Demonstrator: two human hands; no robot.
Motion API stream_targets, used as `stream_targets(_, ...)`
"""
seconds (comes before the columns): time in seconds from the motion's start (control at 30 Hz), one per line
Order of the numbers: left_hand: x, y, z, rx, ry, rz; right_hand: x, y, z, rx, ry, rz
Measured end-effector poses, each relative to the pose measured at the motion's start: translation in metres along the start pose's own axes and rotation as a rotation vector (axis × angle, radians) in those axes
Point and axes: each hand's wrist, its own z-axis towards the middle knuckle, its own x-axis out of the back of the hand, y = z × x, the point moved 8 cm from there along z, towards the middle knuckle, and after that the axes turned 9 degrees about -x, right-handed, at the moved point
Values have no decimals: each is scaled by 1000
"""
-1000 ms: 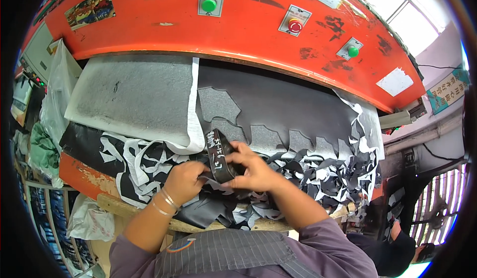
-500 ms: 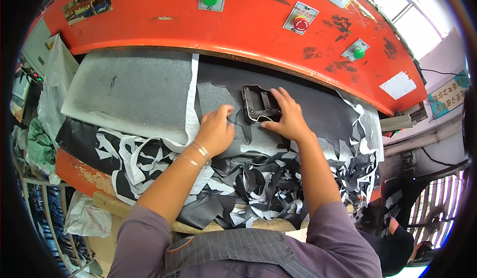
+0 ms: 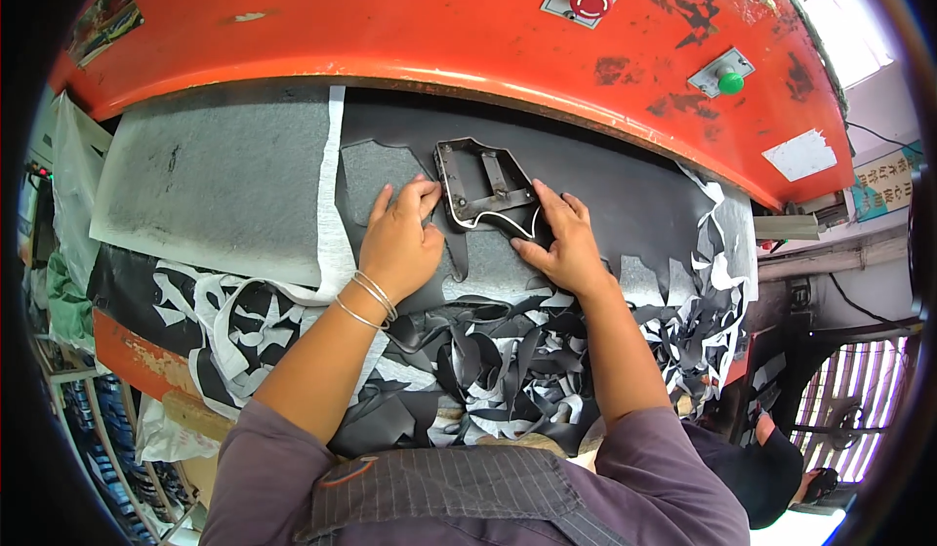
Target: Using a hydraulic press and a metal die to cut shapes from sheets of material.
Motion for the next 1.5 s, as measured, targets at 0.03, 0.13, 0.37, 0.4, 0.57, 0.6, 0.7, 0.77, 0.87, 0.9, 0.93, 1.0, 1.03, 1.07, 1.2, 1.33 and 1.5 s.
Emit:
stream_targets(0.03,1,0,-2,-8,1,17,-1,0,-2,10,10,-17)
stream_targets(0.13,3,5,0,-12,14,48,1,-3,-5,18,24,-48)
stream_targets(0.37,20,0,-9,182,194,-245,30,-18,-23,-23,103,23)
stream_targets(0.4,34,0,-13,173,212,-228,43,-19,-32,-67,163,84)
stream_targets(0.57,169,90,-17,-263,771,17,206,-13,-90,48,1061,346)
stream_targets(0.6,191,115,-22,-344,893,149,234,-18,-95,-9,1183,286)
stream_targets(0.7,232,150,-8,-466,841,385,286,-12,-81,-53,1403,-76)
stream_targets(0.77,218,143,2,-296,475,365,280,-3,-72,-216,1323,-191)
stream_targets(0.87,216,170,-69,-229,465,-86,251,-21,-116,-76,1267,-101)
stream_targets(0.9,209,184,-93,-223,399,-417,235,-36,-140,34,1204,-113)
stream_targets(0.93,196,198,-115,-220,312,-753,204,-25,-159,80,1040,62)
stream_targets(1.0,196,238,-159,-355,229,-1115,97,-36,-194,-158,345,254)
stream_targets(1.03,206,274,-184,-391,54,-1291,67,-110,-208,17,-65,6)
stream_targets(1.07,225,308,-204,-567,-139,-1030,40,-151,-234,140,-206,16)
stream_targets(1.2,231,373,-237,-624,-314,-1351,-20,-171,-298,170,-153,-145)
stream_targets(1.33,225,392,-264,-673,-427,-1492,-21,-170,-298,18,-146,-132)
stream_targets(1.5,225,383,-272,-693,-400,-1512,-24,-171,-295,-8,-123,-117)
